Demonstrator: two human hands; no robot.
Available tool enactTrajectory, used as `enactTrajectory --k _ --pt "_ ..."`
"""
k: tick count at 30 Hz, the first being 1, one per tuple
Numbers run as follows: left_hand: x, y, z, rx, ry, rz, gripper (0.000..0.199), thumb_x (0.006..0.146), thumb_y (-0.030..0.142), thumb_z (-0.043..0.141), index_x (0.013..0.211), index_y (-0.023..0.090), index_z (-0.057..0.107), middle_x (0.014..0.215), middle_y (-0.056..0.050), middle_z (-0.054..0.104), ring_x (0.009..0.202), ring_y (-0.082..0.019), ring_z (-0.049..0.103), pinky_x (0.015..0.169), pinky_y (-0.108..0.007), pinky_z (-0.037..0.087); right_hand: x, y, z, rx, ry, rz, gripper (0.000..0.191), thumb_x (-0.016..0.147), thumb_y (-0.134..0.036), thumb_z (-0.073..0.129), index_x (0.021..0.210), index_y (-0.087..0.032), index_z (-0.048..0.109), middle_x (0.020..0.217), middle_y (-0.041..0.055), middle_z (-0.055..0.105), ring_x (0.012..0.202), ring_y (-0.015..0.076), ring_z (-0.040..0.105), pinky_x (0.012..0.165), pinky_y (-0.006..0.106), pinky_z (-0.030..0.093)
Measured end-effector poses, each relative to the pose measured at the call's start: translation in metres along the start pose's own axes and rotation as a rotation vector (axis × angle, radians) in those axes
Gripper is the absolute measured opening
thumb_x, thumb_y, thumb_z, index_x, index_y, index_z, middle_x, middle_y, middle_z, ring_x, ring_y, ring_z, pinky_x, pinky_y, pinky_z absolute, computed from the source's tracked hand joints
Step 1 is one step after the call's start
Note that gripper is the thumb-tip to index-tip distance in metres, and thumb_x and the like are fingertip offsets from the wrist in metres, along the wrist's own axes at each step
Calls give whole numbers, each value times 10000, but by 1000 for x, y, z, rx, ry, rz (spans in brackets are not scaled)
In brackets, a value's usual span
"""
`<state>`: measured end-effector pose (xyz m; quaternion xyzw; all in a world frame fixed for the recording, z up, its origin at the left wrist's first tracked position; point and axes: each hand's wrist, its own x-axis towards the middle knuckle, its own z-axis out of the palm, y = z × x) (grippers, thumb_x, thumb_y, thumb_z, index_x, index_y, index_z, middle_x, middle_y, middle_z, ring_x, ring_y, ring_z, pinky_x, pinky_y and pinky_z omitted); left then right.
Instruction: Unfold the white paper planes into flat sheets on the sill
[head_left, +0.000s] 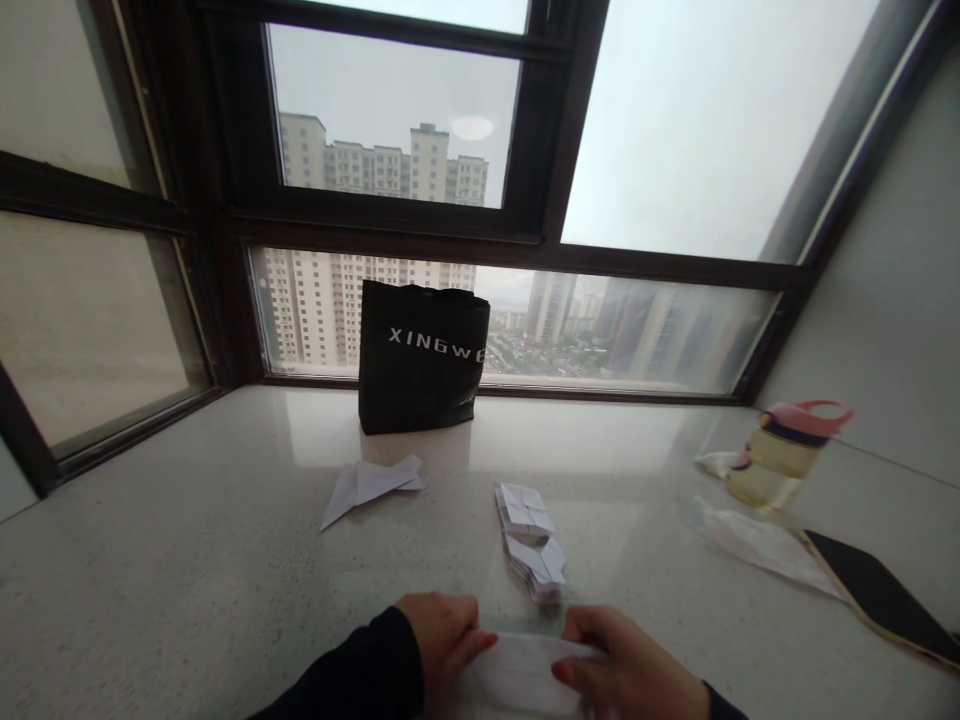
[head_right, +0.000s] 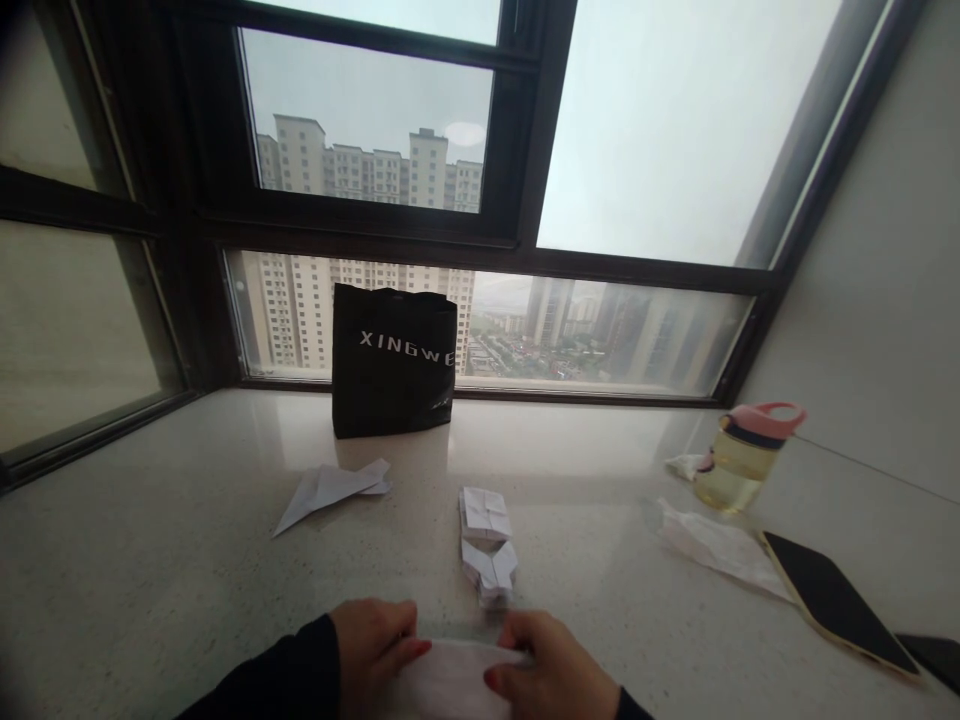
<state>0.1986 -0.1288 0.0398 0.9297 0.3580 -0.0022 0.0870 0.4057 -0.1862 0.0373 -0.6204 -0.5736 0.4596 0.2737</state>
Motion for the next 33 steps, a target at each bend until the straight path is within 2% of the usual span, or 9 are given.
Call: enactTrajectory --k 5,8,10,15,20,23,26,29,33 --pt "24 22 -6 159 136 68 319 780 362 343 708 133 553 714 -95 600 715 -237 537 588 -345 420 1 17 -34 -200 139 -21 125 563 -256 567 532 -186 468 448 -44 469 383 101 438 351 186 301" --pt "34 31 -6 164 204 40 296 779 334 346 717 133 555 725 -97 586 731 -237 525 597 -361 410 11 20 -48 -433 245 -70 120 536 -257 593 545 -171 511 523 -14 518 518 136 480 439 199 330" --pt "37 35 -4 168 228 6 276 775 314 353 716 134 554 732 -102 579 744 -243 518 607 -373 399 16 21 -54 -527 244 -43 135 544 -270 588 584 -163 516 556 -5 528 558 146 483 470 203 336" --pt "34 40 1 182 269 -15 243 757 279 358 730 129 547 759 -124 561 749 -258 502 614 -393 375 19 22 -58 -627 225 -12 177 557 -280 580 663 -164 498 636 16 536 608 162 494 520 223 361" --pt "33 43 6 135 290 -71 229 719 281 384 860 149 507 750 -115 552 706 -260 506 593 -396 377 18 26 -55 -689 325 -114 216 548 -268 583 712 -170 482 763 46 517 722 188 492 633 264 381" --pt "34 41 3 76 287 -89 265 735 306 375 911 145 490 753 -106 555 695 -247 512 595 -379 387 17 25 -57 -682 328 -156 213 550 -225 572 729 -173 468 774 45 504 733 188 487 660 280 383" --pt "32 22 -11 10 346 -130 310 784 347 309 925 142 494 814 -104 555 729 -227 509 623 -348 395 13 13 -60 -665 308 -222 202 568 -194 556 746 -178 463 770 43 489 725 188 481 662 291 386" --pt "25 -21 -27 -19 413 -290 281 747 272 406 972 131 495 943 -121 537 879 -253 472 745 -365 358 3 -9 -52 -612 334 -341 172 634 -187 513 798 -189 462 771 35 478 719 178 476 663 290 382" --pt "14 -89 -34 -64 481 -502 461 635 49 460 1095 49 427 1189 -216 373 1098 -369 275 846 -494 221 -3 -42 -8 -529 210 -419 188 673 -138 471 847 -211 468 778 14 481 650 143 474 601 253 380"
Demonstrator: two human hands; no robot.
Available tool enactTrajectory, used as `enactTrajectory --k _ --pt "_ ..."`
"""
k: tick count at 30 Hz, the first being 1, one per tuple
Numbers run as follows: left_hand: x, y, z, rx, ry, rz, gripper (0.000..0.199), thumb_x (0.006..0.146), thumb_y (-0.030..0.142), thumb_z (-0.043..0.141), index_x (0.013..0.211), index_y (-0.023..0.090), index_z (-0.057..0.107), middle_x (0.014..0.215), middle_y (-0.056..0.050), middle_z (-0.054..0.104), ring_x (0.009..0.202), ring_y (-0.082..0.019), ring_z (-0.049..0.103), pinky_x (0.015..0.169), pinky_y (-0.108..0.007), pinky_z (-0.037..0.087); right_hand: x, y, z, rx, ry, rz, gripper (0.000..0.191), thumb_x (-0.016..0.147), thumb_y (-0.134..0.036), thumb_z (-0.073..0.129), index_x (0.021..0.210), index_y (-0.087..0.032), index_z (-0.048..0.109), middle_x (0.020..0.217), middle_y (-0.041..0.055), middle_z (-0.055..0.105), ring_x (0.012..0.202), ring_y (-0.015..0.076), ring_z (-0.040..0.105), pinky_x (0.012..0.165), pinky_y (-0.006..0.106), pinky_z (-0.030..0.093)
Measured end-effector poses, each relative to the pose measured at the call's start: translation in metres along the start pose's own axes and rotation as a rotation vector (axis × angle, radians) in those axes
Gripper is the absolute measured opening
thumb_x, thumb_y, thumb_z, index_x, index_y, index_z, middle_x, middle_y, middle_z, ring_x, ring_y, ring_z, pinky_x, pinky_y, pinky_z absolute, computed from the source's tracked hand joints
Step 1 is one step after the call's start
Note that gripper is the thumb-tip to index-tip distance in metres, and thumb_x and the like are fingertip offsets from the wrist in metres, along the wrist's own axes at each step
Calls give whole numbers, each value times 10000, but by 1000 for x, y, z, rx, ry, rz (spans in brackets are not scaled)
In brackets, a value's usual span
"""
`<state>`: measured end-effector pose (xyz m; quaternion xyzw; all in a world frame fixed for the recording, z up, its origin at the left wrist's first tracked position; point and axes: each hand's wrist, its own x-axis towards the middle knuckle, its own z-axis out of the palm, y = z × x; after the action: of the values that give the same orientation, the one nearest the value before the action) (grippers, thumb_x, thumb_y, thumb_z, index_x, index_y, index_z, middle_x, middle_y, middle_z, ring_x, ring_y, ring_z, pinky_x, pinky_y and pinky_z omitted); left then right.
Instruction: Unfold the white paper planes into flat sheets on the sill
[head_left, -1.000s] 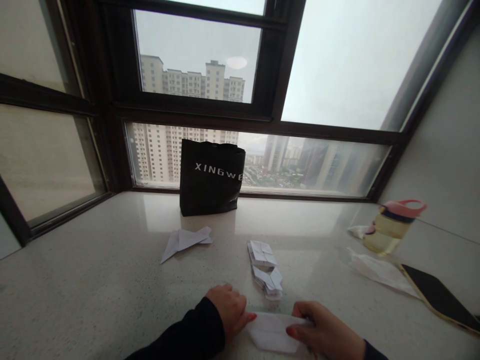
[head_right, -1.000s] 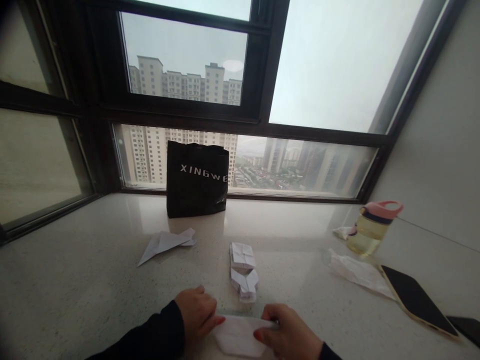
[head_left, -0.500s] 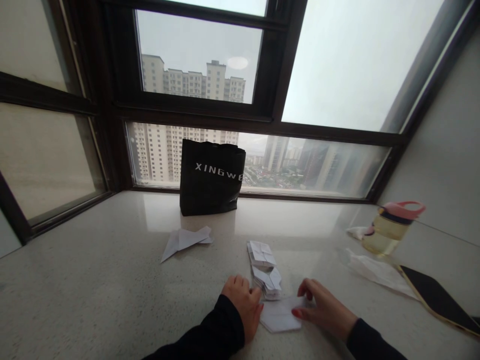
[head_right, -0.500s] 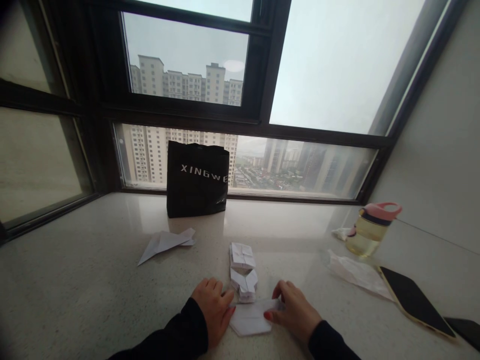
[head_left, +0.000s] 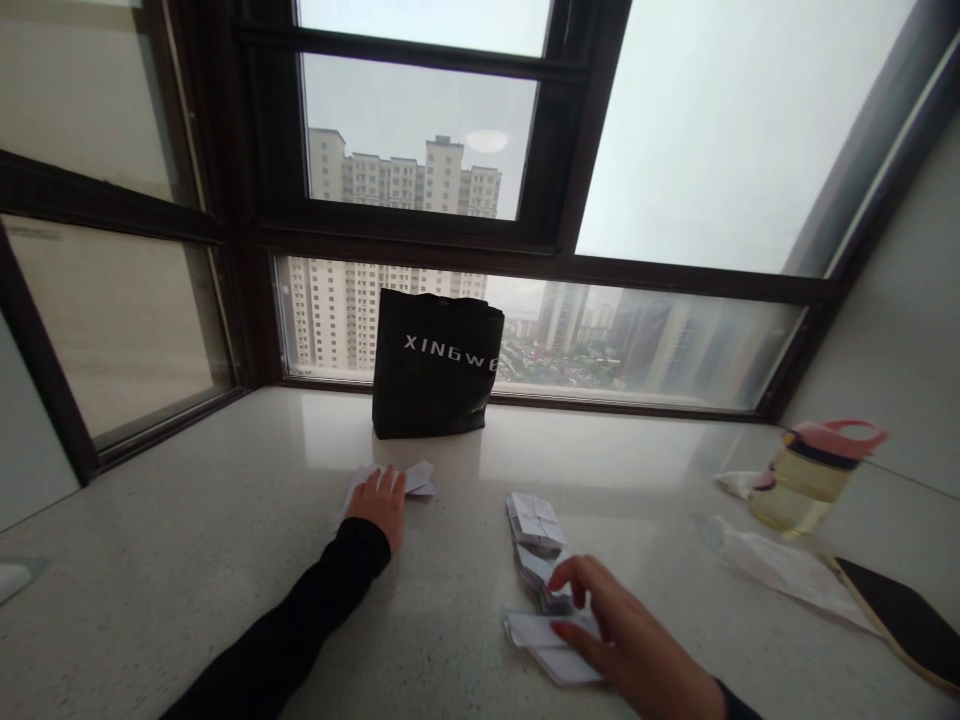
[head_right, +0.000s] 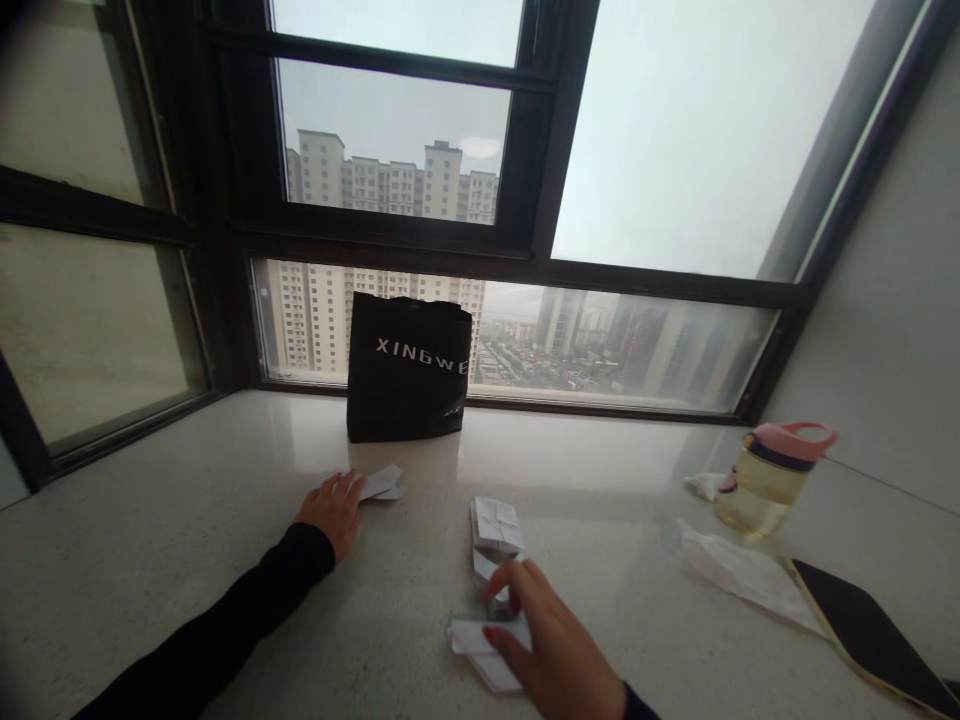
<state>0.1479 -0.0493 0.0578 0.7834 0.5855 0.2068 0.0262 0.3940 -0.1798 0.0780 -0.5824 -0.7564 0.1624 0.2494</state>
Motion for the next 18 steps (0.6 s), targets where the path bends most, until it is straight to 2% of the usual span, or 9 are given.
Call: enactTrajectory --k 1,4,7,9,12,15,18 --pt "4 -14 1 -26 7 -44 472 620 20 453 1090 49 434 1209 -213 356 1120 -364 253 861 -495 203 3 -13 10 18 -75 -26 213 653 -112 478 843 -207 476 756 9 481 639 138 477 588 243 378" --pt "11 -43 0 -160 -20 -121 355 629 27 441 963 106 528 1064 -149 520 991 -288 452 833 -411 300 16 -42 44 43 -231 -86 313 597 -72 519 883 -199 502 775 11 481 669 138 489 624 247 374" --pt "9 -52 -8 -340 14 -159 238 712 150 394 899 135 541 926 -118 590 902 -262 520 816 -397 319 30 -55 69 85 -267 -124 330 577 -85 553 887 -191 513 757 4 482 644 130 481 616 243 372" --pt "4 -49 -14 -501 26 -152 277 754 263 339 938 134 501 904 -115 598 884 -250 537 784 -376 353 37 -55 82 204 -214 -142 326 624 -127 545 938 -193 489 757 -3 486 581 103 467 584 224 375" --pt "-7 -33 -17 -765 -62 -88 403 765 407 258 962 114 454 859 -124 615 786 -215 587 652 -301 428 41 -46 100 479 -125 -110 368 715 -272 505 1059 -203 396 791 3 492 473 64 447 485 192 375" --pt "-18 -14 -11 -934 -222 -4 462 716 474 292 919 102 474 791 -131 628 696 -204 605 562 -266 432 40 -38 114 749 35 -7 488 729 -479 442 1113 -203 324 821 26 488 417 56 442 366 169 356" --pt "-27 -3 -8 -988 -444 89 394 625 472 416 738 117 546 623 -87 632 572 -192 602 485 -242 417 39 -37 117 889 99 57 532 725 -572 372 1055 -155 387 627 -7 486 349 62 407 302 163 327"
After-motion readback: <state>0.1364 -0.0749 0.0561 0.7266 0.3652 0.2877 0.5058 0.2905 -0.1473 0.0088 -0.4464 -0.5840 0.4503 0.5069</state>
